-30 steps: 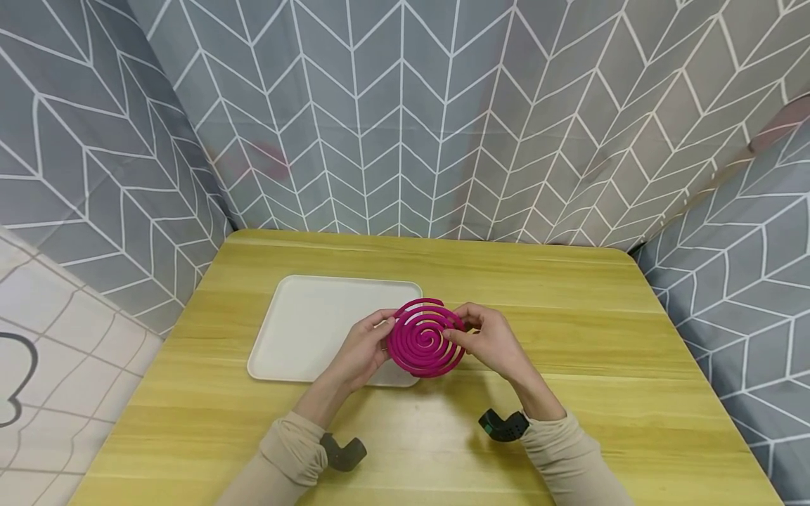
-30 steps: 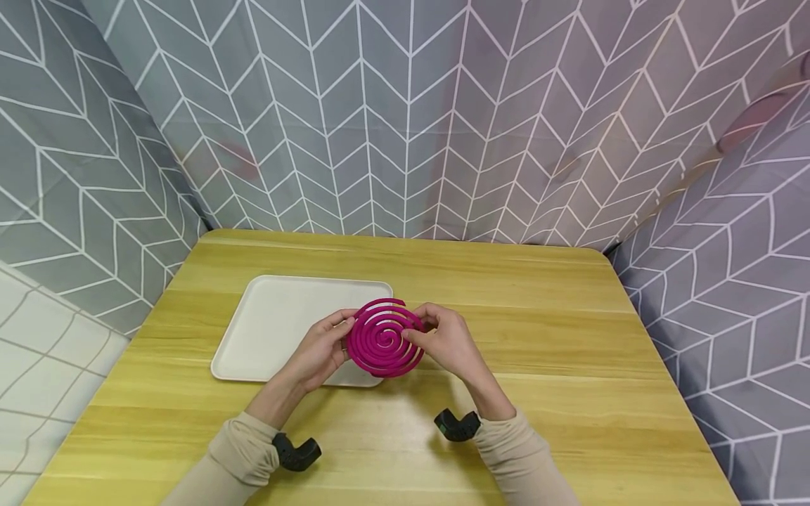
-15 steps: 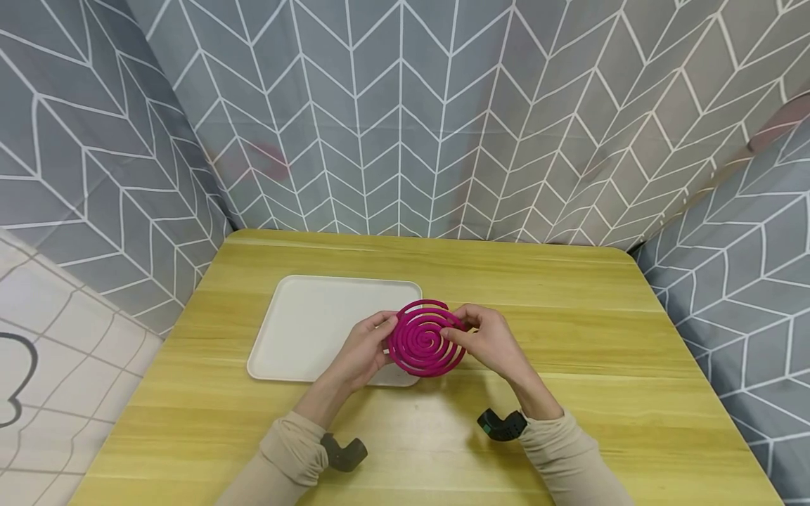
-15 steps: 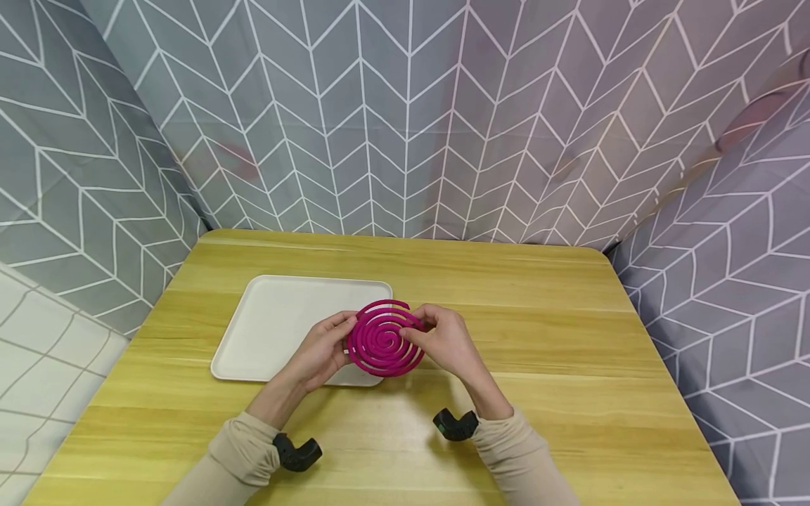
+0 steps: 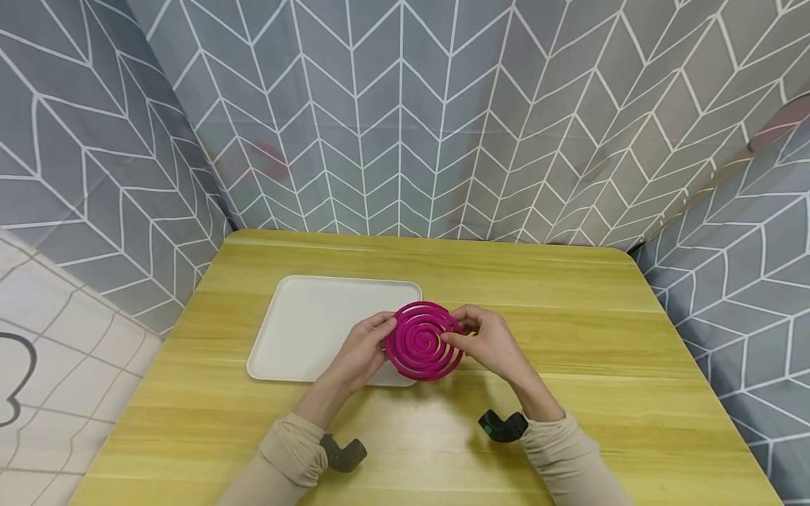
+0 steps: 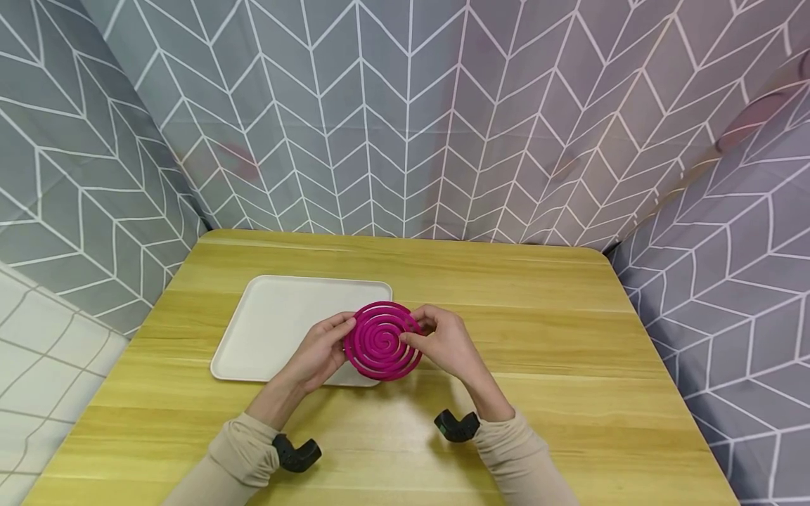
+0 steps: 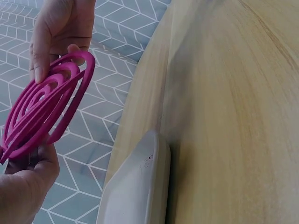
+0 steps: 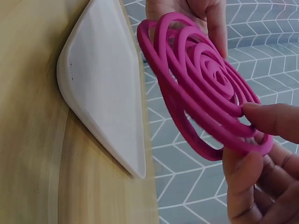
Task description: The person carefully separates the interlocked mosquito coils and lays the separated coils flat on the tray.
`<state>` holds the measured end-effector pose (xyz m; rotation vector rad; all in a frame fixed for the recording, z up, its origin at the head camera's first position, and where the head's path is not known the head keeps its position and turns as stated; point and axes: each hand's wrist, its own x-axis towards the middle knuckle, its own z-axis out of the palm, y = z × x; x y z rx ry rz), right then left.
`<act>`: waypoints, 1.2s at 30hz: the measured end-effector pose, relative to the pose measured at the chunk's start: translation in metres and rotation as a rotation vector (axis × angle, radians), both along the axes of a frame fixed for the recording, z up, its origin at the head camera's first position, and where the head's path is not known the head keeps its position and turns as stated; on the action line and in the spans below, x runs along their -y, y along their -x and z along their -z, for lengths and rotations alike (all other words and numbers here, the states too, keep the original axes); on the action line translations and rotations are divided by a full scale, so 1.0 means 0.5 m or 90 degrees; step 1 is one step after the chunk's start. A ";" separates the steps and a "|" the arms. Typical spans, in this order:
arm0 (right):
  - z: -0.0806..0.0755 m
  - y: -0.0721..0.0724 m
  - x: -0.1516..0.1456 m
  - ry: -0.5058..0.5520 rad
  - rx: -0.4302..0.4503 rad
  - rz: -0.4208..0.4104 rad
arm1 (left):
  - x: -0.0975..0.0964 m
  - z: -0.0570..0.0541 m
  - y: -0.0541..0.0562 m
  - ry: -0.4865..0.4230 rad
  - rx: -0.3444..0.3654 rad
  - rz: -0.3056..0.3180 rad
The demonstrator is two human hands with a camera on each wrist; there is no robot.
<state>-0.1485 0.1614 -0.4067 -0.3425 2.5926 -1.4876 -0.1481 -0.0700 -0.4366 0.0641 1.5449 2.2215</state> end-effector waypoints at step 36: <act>-0.004 -0.005 -0.002 -0.003 -0.029 -0.020 | 0.002 0.000 -0.002 0.000 0.002 -0.002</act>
